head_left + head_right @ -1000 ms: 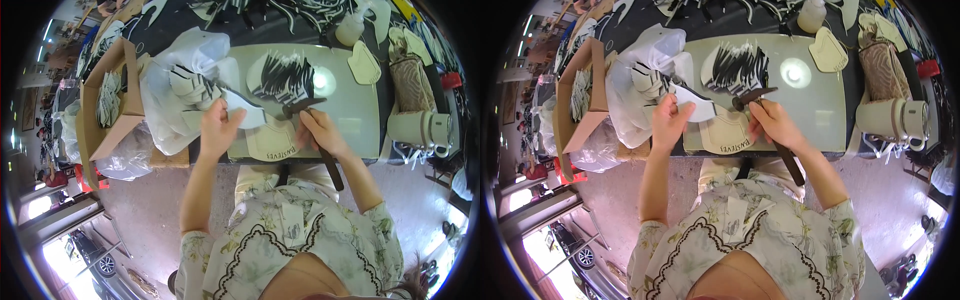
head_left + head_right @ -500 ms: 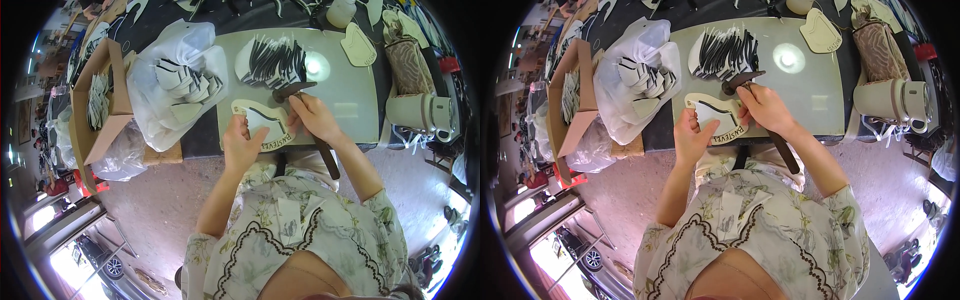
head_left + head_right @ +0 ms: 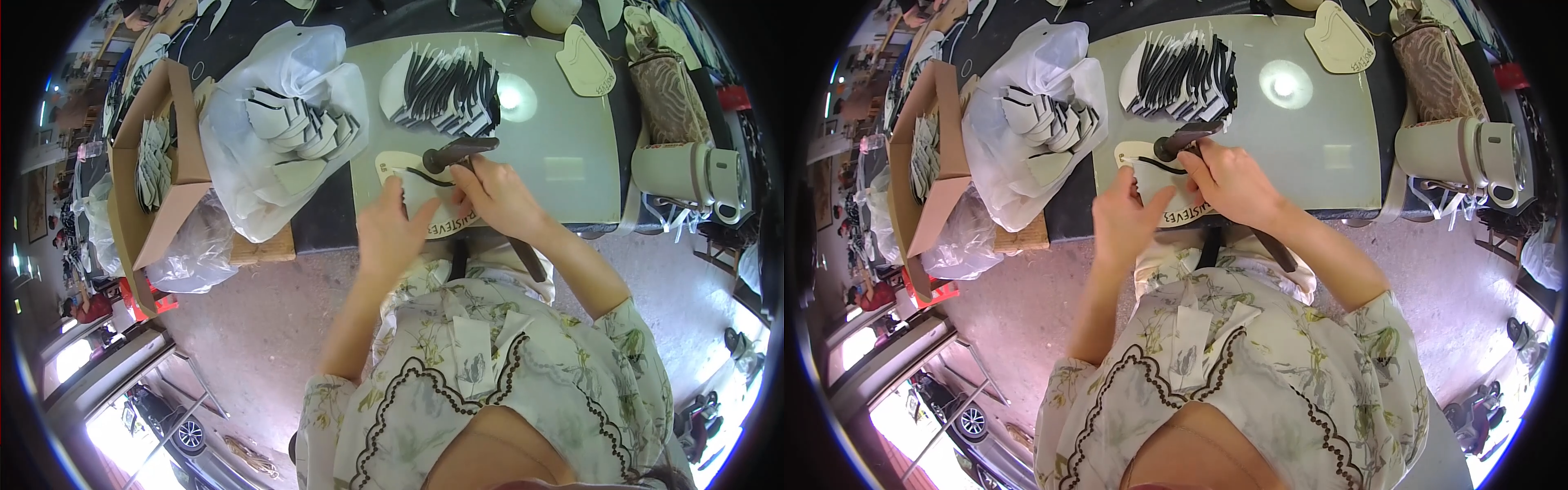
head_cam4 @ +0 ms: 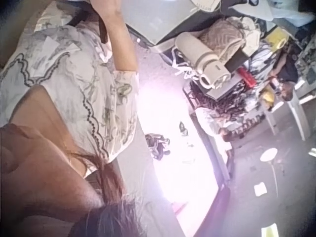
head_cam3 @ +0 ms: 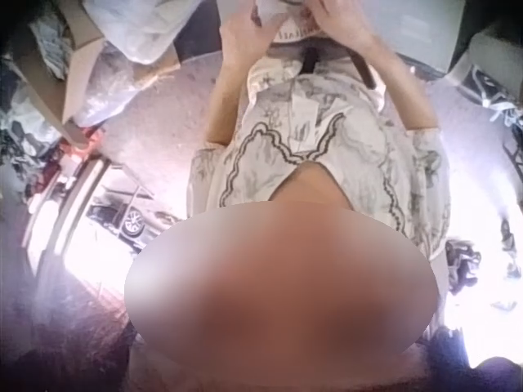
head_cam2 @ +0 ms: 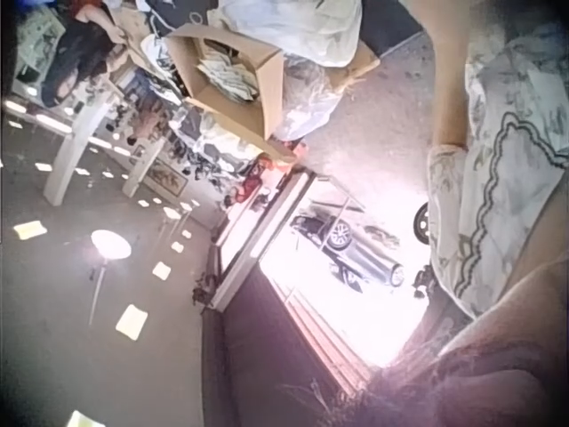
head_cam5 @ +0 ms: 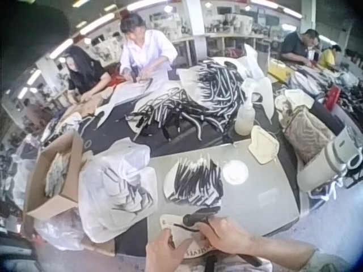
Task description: Hammering shoe component pieces on a workbench to prepare them for assembly.
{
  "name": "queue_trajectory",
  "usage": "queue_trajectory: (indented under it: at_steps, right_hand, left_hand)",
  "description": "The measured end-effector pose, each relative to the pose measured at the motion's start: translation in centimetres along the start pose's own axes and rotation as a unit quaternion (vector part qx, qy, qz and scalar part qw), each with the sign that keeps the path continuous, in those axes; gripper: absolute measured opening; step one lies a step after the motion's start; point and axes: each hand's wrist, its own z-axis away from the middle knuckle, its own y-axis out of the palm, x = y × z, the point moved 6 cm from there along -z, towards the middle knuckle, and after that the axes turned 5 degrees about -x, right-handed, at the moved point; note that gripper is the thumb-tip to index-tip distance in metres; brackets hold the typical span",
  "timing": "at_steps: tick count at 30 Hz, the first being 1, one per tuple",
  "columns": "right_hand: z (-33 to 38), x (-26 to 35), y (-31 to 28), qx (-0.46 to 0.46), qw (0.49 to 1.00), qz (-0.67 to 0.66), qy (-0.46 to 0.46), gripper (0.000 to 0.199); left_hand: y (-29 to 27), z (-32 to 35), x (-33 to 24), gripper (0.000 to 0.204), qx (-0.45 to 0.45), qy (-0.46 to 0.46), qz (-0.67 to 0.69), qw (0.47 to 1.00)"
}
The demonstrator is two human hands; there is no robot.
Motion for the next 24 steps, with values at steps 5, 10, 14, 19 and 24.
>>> queue_trajectory:
  at_steps: [5, 10, 14, 19, 24]
  right_hand:
    - [0.3, 0.1, 0.5, -0.005, 1.000, 0.002, -0.002, 0.028]
    - [0.3, 0.5, 0.7, -0.013, 0.999, 0.026, -0.020, 0.029]
    - [-0.7, 0.6, 0.6, -0.010, 0.998, 0.063, -0.010, 0.030]
    - [-1.6, 2.2, -1.7, -0.017, 0.972, 0.197, -0.129, 0.031]
    - [2.3, 3.3, -1.2, 0.035, 0.926, 0.363, -0.099, 0.030]
  left_hand:
    - [-0.2, -0.3, 4.2, 0.025, 0.085, -0.117, 0.222, 0.964]
    - [-0.7, -0.3, 3.5, 0.024, 0.097, -0.076, 0.144, 0.982]
    - [-0.4, 0.9, 1.7, 0.026, 0.101, -0.058, 0.081, 0.990]
    - [0.2, 2.4, 1.0, 0.031, 0.019, -0.054, 0.035, 0.998]
    - [-0.6, 1.8, 0.0, 0.022, 0.070, -0.060, -0.045, 0.995]
